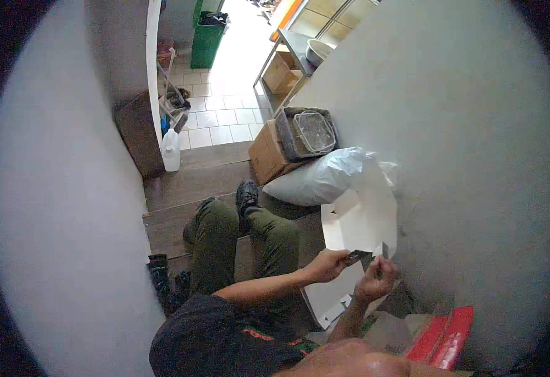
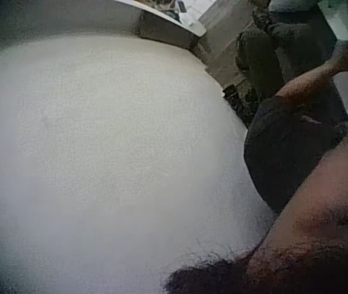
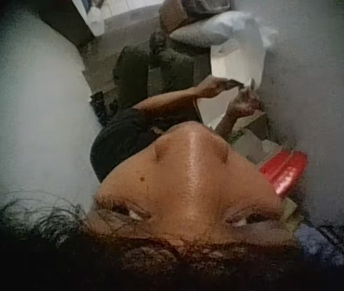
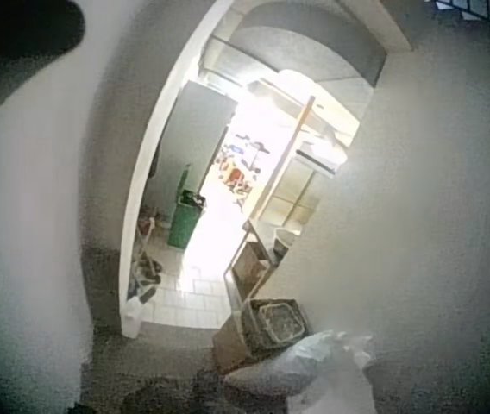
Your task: Assembling various pieces of cardboard into food delivery boxes while sitting on a staircase.
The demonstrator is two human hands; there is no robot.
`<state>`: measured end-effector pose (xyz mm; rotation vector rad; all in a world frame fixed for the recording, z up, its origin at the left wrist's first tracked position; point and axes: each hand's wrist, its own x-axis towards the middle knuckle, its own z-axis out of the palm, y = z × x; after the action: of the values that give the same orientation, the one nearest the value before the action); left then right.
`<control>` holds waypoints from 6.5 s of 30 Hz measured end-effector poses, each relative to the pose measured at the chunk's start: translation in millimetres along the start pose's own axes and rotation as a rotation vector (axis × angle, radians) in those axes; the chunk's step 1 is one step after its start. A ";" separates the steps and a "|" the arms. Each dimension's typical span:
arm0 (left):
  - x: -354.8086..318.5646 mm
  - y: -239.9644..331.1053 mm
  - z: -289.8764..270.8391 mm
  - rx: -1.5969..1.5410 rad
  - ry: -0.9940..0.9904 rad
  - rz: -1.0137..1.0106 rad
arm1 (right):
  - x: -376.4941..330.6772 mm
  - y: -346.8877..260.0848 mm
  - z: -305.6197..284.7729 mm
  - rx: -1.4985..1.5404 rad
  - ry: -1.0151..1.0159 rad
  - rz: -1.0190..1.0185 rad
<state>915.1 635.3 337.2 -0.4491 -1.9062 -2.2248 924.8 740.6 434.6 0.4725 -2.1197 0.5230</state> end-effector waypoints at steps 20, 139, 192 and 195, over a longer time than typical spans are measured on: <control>1.7 -73.9 -8.7 0.807 -0.315 0.837 | -44.8 42.7 8.8 0.491 -0.320 0.440; -46.9 -51.8 221.8 0.296 -0.928 0.814 | -174.8 104.6 -192.6 -0.610 -0.361 0.390; -12.6 -4.5 63.7 0.055 -0.646 0.067 | -77.2 63.6 -79.3 0.368 -0.425 0.813; 11.3 -14.0 51.9 -0.520 -0.288 -0.726 | -58.7 35.5 -79.4 0.532 -0.543 0.615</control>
<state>905.8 689.4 335.0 -0.1447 -1.7795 -3.3200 991.7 820.3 421.0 0.2521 -2.6424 1.4689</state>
